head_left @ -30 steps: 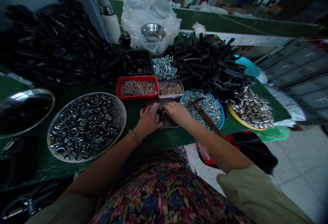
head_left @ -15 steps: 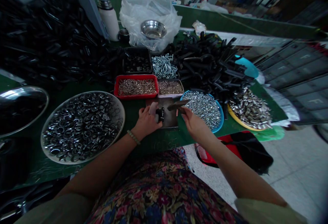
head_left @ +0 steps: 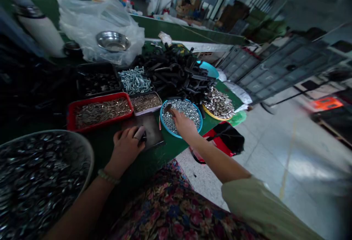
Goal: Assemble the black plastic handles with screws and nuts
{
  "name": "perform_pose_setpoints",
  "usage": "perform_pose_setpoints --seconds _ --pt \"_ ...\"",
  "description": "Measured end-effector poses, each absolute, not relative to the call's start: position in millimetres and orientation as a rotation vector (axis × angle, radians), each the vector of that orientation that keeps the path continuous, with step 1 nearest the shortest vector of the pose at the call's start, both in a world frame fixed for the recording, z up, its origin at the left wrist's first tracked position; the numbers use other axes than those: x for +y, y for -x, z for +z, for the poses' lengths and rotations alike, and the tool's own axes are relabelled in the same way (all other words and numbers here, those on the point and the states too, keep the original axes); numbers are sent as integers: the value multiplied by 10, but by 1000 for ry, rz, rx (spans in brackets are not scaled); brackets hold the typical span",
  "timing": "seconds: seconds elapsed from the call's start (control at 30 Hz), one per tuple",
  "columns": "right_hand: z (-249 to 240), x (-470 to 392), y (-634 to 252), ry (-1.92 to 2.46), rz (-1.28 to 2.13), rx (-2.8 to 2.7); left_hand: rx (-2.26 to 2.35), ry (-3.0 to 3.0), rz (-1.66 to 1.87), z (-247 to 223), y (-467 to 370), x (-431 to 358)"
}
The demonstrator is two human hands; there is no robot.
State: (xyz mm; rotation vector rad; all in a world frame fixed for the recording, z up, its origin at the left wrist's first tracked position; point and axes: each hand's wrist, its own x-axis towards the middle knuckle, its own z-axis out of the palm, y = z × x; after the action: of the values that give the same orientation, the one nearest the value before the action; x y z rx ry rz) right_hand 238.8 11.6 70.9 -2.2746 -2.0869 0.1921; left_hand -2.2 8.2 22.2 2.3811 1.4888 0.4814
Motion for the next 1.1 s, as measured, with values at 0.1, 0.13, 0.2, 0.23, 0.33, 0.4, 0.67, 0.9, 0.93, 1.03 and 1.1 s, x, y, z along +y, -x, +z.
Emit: perform_pose_setpoints --seconds 0.1,0.13,0.2,0.23,0.33,0.4,0.67,0.9,0.93,1.03,1.1 --pt "531 192 -2635 2495 32 -2044 1431 -1983 582 312 13 200" --pt "477 209 -2722 2485 23 -2079 1374 -1736 642 364 22 238" --pt "419 224 -2953 2392 17 -2113 1226 -1276 733 497 61 293" --pt "422 226 -3112 2355 4 -2063 1147 -1085 769 572 84 306" --pt "539 255 -3755 2409 -82 -1675 994 -702 883 775 109 302" --pt "640 330 -4213 2493 -125 -1496 956 -537 960 855 49 295" --pt "603 875 -4961 2624 92 -1353 1107 -639 1191 960 -367 352" --pt "618 879 -5041 2547 114 -1389 1139 -708 1169 929 -331 266" --pt "632 881 -5044 2540 90 -1375 1159 -725 1163 917 -329 255" --pt "685 953 -5047 2536 3 -1320 1228 -770 1136 907 -331 224" --pt "727 1048 -5048 2547 -15 -1310 1238 -778 1115 912 -331 206"
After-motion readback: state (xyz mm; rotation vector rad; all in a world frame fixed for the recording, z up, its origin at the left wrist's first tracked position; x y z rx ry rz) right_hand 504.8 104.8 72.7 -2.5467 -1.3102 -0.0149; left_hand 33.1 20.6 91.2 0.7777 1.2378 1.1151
